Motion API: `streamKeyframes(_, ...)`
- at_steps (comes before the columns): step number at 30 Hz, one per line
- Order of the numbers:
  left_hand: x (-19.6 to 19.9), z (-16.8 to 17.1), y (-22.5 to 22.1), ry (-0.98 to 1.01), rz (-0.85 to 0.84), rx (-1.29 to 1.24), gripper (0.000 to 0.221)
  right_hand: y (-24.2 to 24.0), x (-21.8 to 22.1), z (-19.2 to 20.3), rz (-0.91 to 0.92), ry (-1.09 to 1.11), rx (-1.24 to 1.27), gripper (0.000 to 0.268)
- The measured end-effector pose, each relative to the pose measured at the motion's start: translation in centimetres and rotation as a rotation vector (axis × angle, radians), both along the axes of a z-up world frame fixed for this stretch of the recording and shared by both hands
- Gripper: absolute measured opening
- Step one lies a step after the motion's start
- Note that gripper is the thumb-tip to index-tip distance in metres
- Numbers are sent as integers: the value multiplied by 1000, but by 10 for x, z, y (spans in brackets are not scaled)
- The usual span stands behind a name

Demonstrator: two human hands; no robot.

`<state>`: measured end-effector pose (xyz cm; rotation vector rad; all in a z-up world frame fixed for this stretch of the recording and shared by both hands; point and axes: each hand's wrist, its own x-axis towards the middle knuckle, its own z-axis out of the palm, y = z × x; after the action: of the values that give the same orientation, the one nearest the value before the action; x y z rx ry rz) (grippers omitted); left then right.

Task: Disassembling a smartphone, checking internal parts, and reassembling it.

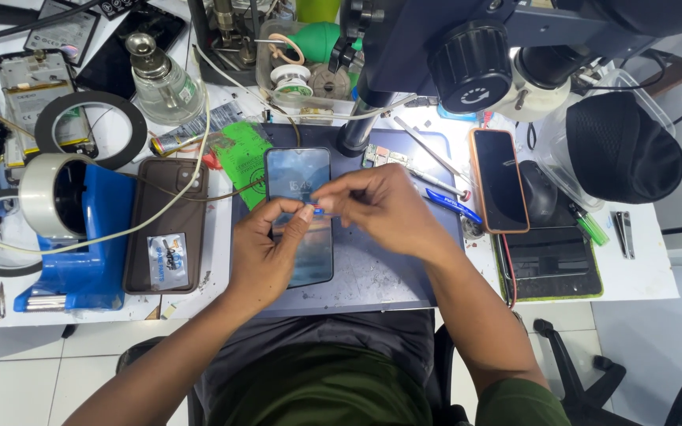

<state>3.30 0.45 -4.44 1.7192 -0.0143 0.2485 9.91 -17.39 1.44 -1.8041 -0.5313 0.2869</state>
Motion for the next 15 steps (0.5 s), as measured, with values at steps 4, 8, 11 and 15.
streamKeyframes(4, 3, -10, 1, 15, 30, -28, 21, -17, 16, 16, -85, -148, -160, 11)
streamKeyframes(8, 4, -19, -3, 46, 46, -63, 24, -20, 28, -5, 60, -217, -472, 15)
streamKeyframes(11, 0, -21, -6, 49, 46, -58, 24, -21, 29, -14, 72, -188, -556, 13)
streamKeyframes(15, 0, -20, -3, 26, 78, -38, 25, -20, 30, -15, 84, -166, -585, 8)
